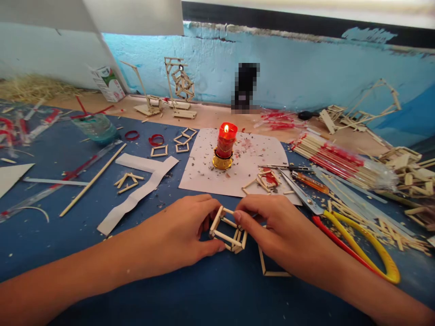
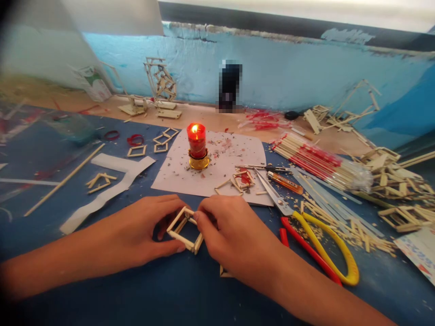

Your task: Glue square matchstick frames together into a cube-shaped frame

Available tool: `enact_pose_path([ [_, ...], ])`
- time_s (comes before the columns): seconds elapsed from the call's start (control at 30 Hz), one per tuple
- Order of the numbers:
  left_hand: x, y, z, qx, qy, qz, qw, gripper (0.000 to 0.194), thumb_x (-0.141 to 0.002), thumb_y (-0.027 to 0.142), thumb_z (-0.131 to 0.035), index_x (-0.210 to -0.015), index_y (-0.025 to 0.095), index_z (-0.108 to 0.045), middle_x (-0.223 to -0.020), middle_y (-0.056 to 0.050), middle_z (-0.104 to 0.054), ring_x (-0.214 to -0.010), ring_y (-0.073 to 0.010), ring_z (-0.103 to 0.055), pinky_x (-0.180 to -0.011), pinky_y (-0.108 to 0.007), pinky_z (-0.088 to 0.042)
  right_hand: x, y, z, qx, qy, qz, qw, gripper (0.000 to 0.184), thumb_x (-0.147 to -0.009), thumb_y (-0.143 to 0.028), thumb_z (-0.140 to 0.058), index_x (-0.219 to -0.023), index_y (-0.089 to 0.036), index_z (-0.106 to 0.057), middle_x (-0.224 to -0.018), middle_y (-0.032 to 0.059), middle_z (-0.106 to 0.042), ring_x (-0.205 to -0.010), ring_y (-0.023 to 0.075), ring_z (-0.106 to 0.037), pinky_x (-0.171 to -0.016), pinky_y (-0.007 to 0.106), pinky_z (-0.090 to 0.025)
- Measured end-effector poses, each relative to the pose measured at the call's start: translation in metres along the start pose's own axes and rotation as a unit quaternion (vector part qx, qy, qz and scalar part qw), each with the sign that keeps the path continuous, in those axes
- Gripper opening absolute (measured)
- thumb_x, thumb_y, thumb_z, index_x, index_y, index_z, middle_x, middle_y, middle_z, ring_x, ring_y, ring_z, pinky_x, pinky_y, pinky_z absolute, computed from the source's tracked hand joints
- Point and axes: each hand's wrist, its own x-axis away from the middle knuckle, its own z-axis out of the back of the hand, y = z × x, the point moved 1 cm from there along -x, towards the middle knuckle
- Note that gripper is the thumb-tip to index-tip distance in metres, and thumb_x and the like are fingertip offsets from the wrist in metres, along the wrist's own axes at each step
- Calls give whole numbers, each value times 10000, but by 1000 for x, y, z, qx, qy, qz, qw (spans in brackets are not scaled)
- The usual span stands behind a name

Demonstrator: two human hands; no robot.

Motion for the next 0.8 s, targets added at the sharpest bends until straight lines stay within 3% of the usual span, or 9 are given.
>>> enact_pose_path([
  [0.23,4,4,19,10,-53,13,998,205,-814,352,-759,-909,218,-636,-852,32,-643,-749,-158,-609,-639,-258,-449,0,0,1,5,-13,8,1000,306,-1016,-230,-544,-738,-188,-666,-676,-31,-621,-634,112,-538,-591,272,-345],
  [0.37,2,-3,33,79,-120,-16,989,347,-816,154,-652,-1156,221,-666,-1045,6,-707,-923,-173,-674,-749,-231,-514,0,1,2,11,-10,39,999,299,-1016,-206,-549,-730,-187,-631,-698,-28,-617,-668,114,-542,-629,271,-349],
  [0.43,-3,-7,33,109,-133,-27,985,351,-848,96,-561,-1153,217,-686,-999,11,-724,-877,-156,-678,-727,-218,-515,0,1,2,10,-7,48,999,302,-1015,-197,-553,-717,-186,-607,-703,-31,-606,-663,109,-531,-630,269,-344],
  [0.57,-12,-9,24,95,-91,-52,990,160,-937,178,-567,-955,185,-726,-762,31,-693,-664,-115,-596,-595,-194,-455,0,3,1,-1,-12,66,998,312,-1015,-175,-551,-703,-184,-562,-715,-37,-585,-656,96,-520,-631,258,-347],
  [0.7,-15,-7,14,9,-21,-77,997,224,-967,256,-580,-793,171,-692,-614,51,-583,-534,-85,-467,-503,-200,-348,-2,5,2,10,-19,83,996,308,-1022,-182,-551,-715,-183,-575,-723,-36,-568,-657,98,-508,-632,259,-348],
  [0.8,-14,-7,8,-38,26,-75,996,245,-955,241,-587,-733,166,-657,-606,44,-587,-526,-79,-478,-517,-204,-335,-4,5,3,21,-21,93,995,298,-1031,-195,-546,-738,-183,-597,-748,-32,-567,-675,103,-507,-642,264,-348],
])
